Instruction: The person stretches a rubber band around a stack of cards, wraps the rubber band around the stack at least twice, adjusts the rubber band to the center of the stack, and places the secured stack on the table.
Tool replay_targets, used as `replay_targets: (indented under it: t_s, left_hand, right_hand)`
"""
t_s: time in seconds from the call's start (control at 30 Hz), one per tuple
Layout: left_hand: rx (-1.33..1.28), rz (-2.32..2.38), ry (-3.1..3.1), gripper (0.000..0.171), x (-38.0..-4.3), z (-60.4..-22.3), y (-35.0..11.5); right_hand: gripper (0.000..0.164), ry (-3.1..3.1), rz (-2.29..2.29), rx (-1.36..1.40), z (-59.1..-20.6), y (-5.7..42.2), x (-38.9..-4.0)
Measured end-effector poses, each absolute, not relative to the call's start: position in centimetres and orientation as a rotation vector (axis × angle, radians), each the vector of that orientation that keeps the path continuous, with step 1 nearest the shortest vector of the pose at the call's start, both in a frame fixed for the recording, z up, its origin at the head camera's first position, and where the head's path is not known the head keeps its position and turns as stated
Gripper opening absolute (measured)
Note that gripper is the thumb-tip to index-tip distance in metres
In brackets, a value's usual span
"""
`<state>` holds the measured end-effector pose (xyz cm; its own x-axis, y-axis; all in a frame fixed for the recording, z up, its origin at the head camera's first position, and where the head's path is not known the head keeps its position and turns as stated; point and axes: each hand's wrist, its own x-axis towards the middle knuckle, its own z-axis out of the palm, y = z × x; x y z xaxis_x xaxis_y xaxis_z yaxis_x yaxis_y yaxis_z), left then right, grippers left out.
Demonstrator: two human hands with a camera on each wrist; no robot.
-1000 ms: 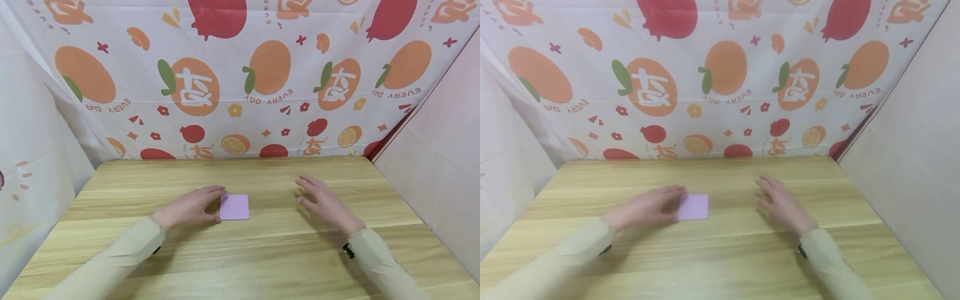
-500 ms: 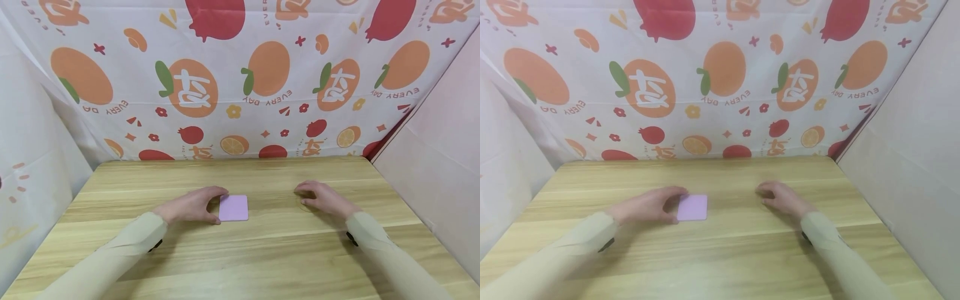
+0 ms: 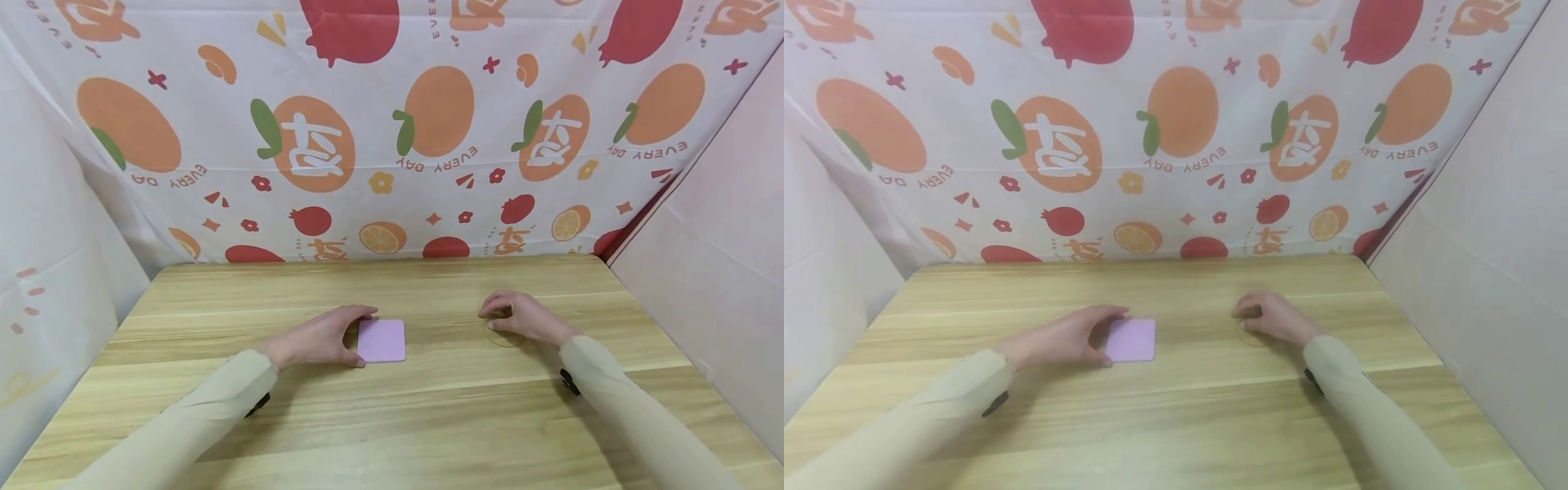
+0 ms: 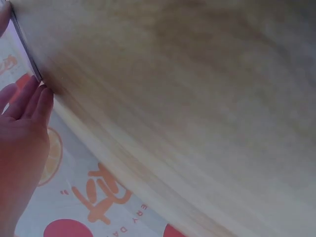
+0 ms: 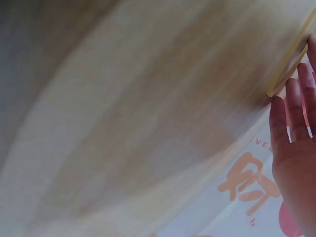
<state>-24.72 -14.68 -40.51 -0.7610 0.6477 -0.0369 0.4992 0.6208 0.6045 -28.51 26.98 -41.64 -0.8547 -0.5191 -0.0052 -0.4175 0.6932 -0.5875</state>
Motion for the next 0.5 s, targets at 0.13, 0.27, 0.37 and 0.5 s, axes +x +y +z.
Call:
replay_targets:
  t_s: [0.13, 0.27, 0.37, 0.5]
  left_hand:
    - [0.931, 0.841, 2.623, 0.088, -24.6, -40.5, -14.5]
    - [0.967, 0.878, 2.615, 0.088, -24.4, -40.4, -14.1]
    - [0.974, 0.919, 2.594, 0.091, -24.4, -40.3, -13.7]
    - [0.929, 0.945, 2.579, 0.095, -24.4, -40.3, -13.4]
  right_hand:
    - [0.019, 2.737, -0.897, -0.765, -41.8, 26.9, -28.7]
    - [0.012, 2.76, -0.883, -0.793, -42.1, 26.8, -28.8]
    - [0.014, 2.767, -0.883, -0.824, -42.2, 26.7, -28.7]
    - [0.015, 2.763, -0.869, -0.876, -42.1, 26.4, -28.6]
